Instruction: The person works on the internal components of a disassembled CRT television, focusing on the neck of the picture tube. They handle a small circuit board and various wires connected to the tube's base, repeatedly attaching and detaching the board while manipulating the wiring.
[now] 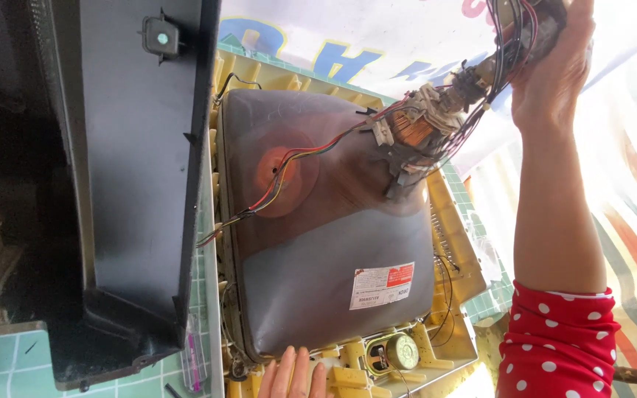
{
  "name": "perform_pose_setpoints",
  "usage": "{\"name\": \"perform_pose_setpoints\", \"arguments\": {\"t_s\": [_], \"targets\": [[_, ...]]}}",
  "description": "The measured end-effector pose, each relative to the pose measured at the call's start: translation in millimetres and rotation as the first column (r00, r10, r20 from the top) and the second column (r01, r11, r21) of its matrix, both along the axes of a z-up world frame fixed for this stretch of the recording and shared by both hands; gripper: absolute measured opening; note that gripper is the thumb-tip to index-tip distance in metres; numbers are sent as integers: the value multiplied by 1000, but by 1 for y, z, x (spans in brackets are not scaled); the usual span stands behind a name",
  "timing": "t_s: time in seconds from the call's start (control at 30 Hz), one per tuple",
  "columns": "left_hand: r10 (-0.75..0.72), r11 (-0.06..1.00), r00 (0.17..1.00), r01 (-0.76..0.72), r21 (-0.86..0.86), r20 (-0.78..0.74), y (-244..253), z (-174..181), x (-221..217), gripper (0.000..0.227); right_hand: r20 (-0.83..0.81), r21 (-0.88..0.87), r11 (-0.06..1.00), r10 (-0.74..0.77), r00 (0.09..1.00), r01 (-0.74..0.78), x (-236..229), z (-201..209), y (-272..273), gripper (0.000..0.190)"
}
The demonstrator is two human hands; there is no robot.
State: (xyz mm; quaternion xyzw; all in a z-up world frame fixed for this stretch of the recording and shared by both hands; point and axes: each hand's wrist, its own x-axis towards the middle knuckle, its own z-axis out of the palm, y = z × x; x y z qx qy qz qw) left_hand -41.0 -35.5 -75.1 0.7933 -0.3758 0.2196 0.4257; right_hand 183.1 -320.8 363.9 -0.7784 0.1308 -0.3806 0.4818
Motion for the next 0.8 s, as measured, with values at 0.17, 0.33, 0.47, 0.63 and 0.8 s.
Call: {"name": "perform_pose_setpoints", "arguments": {"t_s": [0.17,0.33,0.47,0.63,0.8], "targets": [[85,996,996,-86,23,28,-9,-27,-10,33,-34,-5,1000,2,999,-2,0,-1,1,63],[80,996,996,-81,22,49,-9,-28,-9,32,-52,-41,999,-15,999,13,-1,-2,-4,67],[34,998,999,-35,53,32,-8,-30,-10,33,-43,-12,1000,17,999,-18,-2,0,0,64],[17,997,1000,-17,72,-2,-11,-31,-13,31,-50,17,1000,7,999,-6,0,3,5,56],[22,999,999,-23,47,36,-10,-37,-9,40,-108,10,991,-133,985,135,3,9,19,53]]}}
